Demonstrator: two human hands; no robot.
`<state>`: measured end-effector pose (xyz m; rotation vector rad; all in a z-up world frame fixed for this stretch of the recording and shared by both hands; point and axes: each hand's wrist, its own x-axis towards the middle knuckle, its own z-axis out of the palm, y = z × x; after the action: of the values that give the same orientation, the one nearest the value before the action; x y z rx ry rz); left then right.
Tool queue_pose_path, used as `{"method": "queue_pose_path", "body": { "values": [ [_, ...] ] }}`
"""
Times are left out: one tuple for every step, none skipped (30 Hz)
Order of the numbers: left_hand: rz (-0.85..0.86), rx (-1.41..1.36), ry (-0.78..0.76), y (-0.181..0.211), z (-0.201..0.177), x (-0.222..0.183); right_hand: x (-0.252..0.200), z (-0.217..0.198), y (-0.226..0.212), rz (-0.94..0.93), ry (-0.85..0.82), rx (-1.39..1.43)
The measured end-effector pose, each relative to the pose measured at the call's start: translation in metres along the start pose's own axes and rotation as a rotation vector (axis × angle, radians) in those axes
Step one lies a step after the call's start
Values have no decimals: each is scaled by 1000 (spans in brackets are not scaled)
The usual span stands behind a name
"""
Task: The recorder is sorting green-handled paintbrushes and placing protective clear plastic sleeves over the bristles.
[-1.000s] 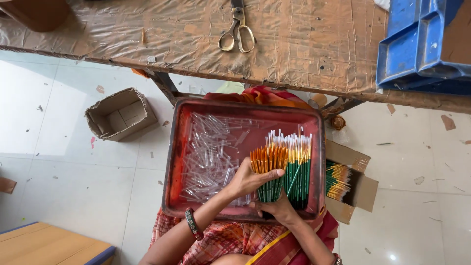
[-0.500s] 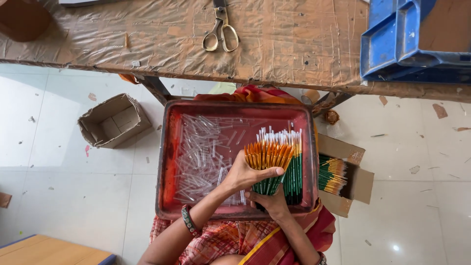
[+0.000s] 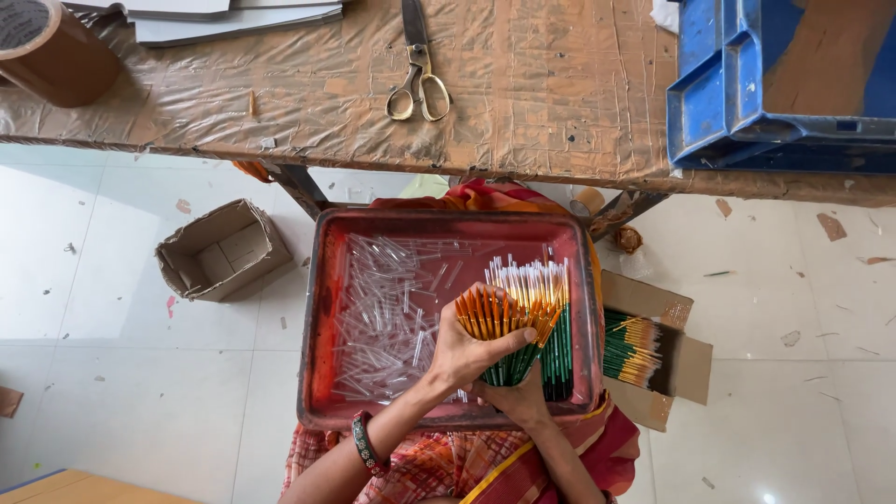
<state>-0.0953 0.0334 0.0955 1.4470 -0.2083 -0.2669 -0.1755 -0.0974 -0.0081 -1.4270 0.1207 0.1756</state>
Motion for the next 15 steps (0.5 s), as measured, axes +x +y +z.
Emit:
{"method": "queue_pose_path", "body": {
  "values": [
    [15, -30, 8, 1, 1, -1, 0, 0, 0, 2, 14, -21],
    [21, -30, 6, 3, 1, -3, 0, 3, -9, -4, 15, -22],
    [39, -68, -9, 4, 1, -5, 0, 6, -18, -56, 39, -40],
    [59, -108, -24, 6, 1, -7, 1, 9, -27, -111, 64, -60],
    [66, -108, -27, 13, 2, -11, -2, 7, -27, -118, 65, -63],
    [89, -135, -55, 20, 2, -14, -3, 6, -26, -147, 95, -105],
    [111, -161, -84, 27, 2, -17, -5, 5, -26, -176, 126, -146],
    [124, -162, -88, 31, 4, -20, -11, -8, -23, -189, 126, -151],
    [215, -258, -163, 36, 5, -23, -16, -13, -21, -269, 58, -164],
    [306, -356, -242, 40, 7, -26, -19, -13, -20, -349, -10, -180],
    [319, -358, -248, 70, 8, -25, -19, -20, -34, -427, -78, -197],
    [492, -532, -383, 101, 9, -25, -19, -27, -47, -509, -145, -214],
    [660, -705, -524, 131, 10, -25, -19, -33, -60, -589, -213, -233],
    [674, -701, -537, 124, 7, -31, -11, -34, -84, -669, -284, -249],
    [776, -519, -498, 116, 4, -36, -5, -34, -109, -748, -355, -267]
  ]
}}
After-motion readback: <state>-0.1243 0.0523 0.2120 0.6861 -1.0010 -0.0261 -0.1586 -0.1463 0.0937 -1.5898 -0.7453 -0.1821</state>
